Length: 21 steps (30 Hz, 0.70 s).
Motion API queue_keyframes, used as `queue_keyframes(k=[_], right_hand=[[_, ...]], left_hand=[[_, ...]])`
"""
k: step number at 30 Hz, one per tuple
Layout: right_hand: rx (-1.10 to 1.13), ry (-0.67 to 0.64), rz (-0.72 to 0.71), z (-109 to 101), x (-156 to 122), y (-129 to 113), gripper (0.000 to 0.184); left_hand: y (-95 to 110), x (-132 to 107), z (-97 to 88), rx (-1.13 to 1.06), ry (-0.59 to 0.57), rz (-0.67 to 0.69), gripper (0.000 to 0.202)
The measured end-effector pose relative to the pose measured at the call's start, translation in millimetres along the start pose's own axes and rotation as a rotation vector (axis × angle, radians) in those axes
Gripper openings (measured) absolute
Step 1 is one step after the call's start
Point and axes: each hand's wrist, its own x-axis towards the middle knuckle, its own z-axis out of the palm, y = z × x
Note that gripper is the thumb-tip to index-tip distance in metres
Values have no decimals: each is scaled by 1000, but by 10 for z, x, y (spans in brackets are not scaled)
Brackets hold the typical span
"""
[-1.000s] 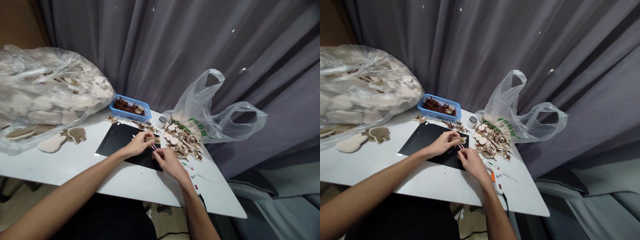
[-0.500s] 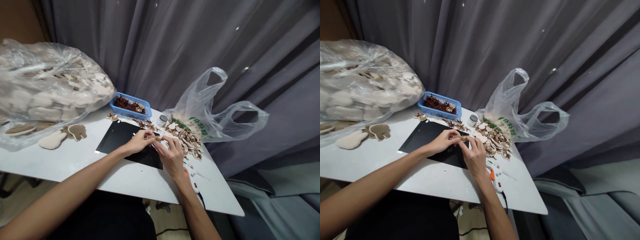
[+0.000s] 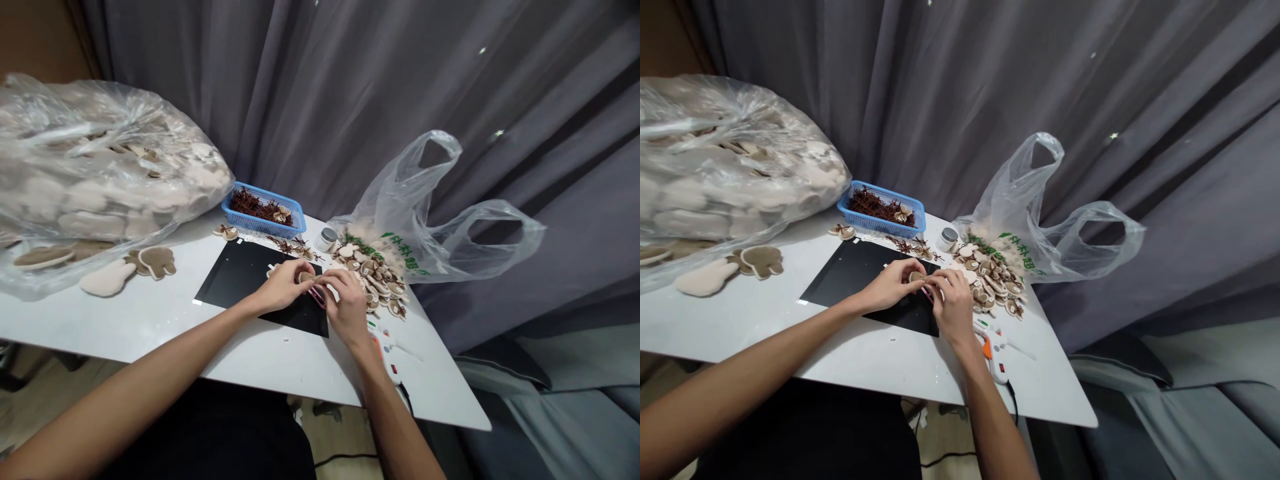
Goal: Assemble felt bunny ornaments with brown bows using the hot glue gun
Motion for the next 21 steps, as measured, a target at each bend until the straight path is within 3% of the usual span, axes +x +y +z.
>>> queue_keyframes(k=[7,16,21], right_hand=[[154,-91,137,-13,144,-34,15],[333,-80,317,95,221,-25,7],[534,-32,505,189,212,82,46]], left_hand=[[9,-14,-12,81,41,25,13],[-77,18,10,-138,58,-56,40],[-95,33,5,-309,63,-137,50]])
